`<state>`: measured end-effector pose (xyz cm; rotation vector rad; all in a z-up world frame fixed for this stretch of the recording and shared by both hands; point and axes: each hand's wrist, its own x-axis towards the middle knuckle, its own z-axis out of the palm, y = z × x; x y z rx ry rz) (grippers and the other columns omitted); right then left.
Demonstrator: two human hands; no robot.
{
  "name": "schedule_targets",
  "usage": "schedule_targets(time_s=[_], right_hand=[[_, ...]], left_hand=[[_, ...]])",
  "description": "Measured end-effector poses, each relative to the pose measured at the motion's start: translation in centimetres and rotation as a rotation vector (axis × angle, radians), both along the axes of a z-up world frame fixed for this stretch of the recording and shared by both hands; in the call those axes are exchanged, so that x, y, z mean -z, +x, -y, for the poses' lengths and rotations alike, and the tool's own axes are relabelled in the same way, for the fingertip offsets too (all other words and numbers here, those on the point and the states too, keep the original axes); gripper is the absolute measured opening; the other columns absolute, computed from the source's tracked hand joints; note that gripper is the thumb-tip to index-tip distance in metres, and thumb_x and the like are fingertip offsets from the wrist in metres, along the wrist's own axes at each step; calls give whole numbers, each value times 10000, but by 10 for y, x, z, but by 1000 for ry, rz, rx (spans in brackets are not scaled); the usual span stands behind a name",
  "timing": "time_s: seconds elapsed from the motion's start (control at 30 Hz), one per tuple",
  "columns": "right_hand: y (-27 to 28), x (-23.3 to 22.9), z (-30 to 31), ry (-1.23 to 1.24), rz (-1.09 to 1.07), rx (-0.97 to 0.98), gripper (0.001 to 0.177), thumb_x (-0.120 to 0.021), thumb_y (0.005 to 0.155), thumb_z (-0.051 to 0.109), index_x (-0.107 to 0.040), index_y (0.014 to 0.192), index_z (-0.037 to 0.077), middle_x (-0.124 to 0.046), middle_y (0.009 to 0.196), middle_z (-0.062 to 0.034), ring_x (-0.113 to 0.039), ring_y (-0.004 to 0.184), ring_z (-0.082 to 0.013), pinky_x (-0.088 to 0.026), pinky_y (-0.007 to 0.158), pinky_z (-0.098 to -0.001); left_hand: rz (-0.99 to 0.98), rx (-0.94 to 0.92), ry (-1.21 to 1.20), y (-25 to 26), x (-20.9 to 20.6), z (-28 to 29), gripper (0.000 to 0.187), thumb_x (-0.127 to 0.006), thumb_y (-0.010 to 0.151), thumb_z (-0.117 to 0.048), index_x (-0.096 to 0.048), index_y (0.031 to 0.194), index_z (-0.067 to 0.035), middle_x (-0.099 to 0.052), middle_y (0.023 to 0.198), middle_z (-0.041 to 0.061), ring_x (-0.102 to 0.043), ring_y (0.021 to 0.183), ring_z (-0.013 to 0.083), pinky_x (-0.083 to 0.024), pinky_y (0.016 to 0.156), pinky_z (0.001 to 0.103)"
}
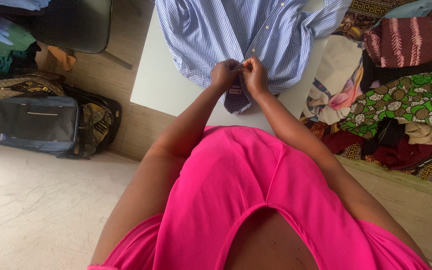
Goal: The person buttons a striped shirt by hand on a white surface, systematically working through the buttons one at a time.
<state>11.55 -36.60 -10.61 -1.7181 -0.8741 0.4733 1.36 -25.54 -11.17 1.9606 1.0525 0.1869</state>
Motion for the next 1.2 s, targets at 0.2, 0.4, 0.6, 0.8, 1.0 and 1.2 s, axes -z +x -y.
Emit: schedule_targets(time_s=[0.2, 0.4, 0.6, 0.8, 1.0, 1.2], right_hand=[[-2, -4, 2, -87, 46, 14, 126, -681, 900, -61, -601, 938, 29, -690, 843, -71, -688, 785, -157, -555, 735, -309], [7, 18, 2, -81, 27, 45, 131, -691, 868, -44, -609, 936, 32, -704, 856, -62, -707, 805, -158, -561, 740, -309], [20, 54, -9, -183, -367, 197, 153, -679, 788, -58, -625, 891, 42, -678, 833, -69, -697, 746, -171, -620, 653, -306], [20, 38, -2, -109, -736, 161, 162, -724, 908, 25, -563, 895, 38, -679, 797, -106, -677, 635, -177, -593, 586, -315], [22, 36, -4, -87, -811, 187, 153, -660, 863, -51, -551, 917, 42, -670, 775, -103, -688, 605, -191, -609, 560, -330], [21, 32, -1, -106, -783, 161, 184, -667, 885, -48, -526, 888, 71, -636, 754, -90, -674, 606, -172, -590, 546, -310]], left_hand=[[-24, 11, -78, -3, -13, -1, 278, -704, 893, -376, -777, 1084, -186, -797, 985, 14, -756, 927, 192, -494, 944, 372], [-18, 20, -145, 0, -4, -6, 269, -646, 945, -367, -775, 1107, -195, -782, 1014, 33, -742, 949, 214, -526, 930, 360], [-4, 30, -30, 0, -4, 11, 230, -719, 852, -306, -780, 1047, -201, -795, 982, 6, -751, 909, 191, -519, 895, 346], [32, -27, -48, -5, -13, 22, 172, -751, 854, -261, -771, 992, -161, -801, 908, 25, -768, 814, 178, -549, 849, 335], [134, -54, -69, -5, -21, 26, 158, -790, 812, -150, -775, 968, -129, -806, 913, 27, -757, 774, 143, -579, 744, 318], [96, -101, -224, -7, -40, 29, 135, -789, 841, -128, -762, 972, -113, -793, 913, 32, -739, 734, 114, -594, 647, 296]])
